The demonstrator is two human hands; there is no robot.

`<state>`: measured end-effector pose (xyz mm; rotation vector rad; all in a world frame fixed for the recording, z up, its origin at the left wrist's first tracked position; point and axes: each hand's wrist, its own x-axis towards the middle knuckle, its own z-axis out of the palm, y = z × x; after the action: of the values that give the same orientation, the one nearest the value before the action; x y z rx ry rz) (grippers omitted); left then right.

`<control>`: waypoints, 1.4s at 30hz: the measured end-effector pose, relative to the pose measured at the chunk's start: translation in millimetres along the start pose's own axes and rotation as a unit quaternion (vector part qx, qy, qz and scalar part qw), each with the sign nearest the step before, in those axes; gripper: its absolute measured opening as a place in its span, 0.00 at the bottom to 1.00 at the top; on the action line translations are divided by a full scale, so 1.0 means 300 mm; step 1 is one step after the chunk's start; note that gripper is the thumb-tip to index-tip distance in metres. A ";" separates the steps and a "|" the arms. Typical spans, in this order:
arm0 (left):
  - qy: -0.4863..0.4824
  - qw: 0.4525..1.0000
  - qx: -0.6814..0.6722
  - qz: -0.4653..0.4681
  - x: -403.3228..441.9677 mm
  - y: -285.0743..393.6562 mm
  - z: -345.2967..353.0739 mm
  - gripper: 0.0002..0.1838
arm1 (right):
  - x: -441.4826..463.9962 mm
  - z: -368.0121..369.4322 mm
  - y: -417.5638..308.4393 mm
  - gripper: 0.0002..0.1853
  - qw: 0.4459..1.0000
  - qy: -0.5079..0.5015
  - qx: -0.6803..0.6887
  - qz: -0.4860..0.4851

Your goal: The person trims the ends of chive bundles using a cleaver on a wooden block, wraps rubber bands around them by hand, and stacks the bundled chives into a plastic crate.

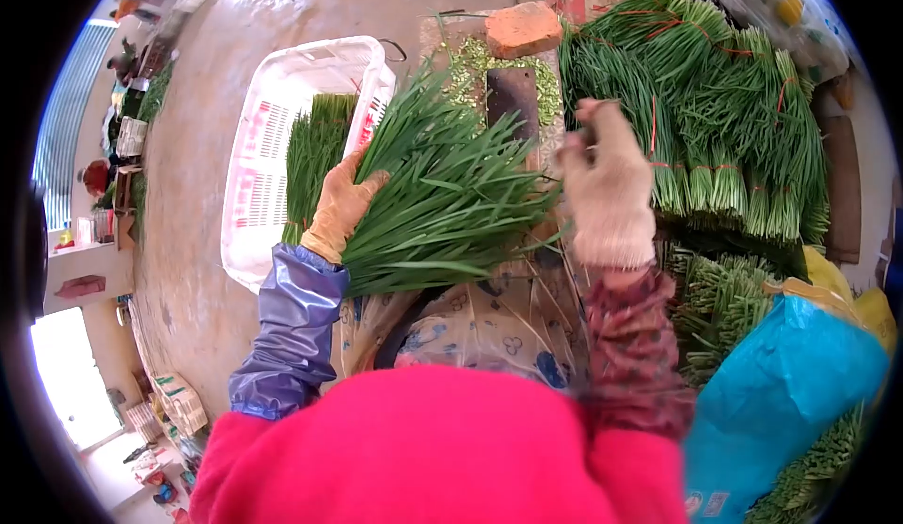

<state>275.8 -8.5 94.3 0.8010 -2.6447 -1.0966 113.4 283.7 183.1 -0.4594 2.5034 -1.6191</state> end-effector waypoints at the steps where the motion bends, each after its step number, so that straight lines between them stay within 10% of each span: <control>1: 0.009 1.000 -0.021 -0.003 -0.005 0.011 0.000 0.32 | -0.028 0.025 -0.015 0.19 0.996 -0.073 0.011 -0.052; 6: -0.010 0.980 -0.184 -0.071 -0.011 0.040 -0.011 0.32 | -0.162 0.196 -0.153 0.25 0.887 -0.256 -0.044 -0.382; 12: 0.041 0.968 -0.223 -0.107 -0.029 0.028 -0.017 0.31 | -0.141 0.191 -0.080 0.10 0.974 -0.189 0.121 -0.034; 21: 0.063 0.978 -0.187 -0.070 -0.028 0.009 0.007 0.29 | -0.196 0.238 -0.103 0.08 0.871 -0.326 -0.243 -0.276; 28: 0.087 0.962 -0.247 -0.081 -0.066 0.086 -0.007 0.28 | -0.170 0.250 -0.137 0.03 0.956 -0.252 0.146 0.017; 32: 0.112 0.978 -0.168 -0.044 -0.064 0.079 0.012 0.28 | -0.153 0.367 -0.149 0.03 0.934 -0.233 0.272 0.002; 42: 0.100 0.962 -0.239 -0.084 -0.077 0.061 0.030 0.28 | -0.117 0.510 -0.016 0.14 0.961 -0.252 -0.021 -0.109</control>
<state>284.6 20.2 101.8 0.9755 -2.0479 -1.5238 188.2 160.3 121.3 -1.0374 2.1586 -1.2963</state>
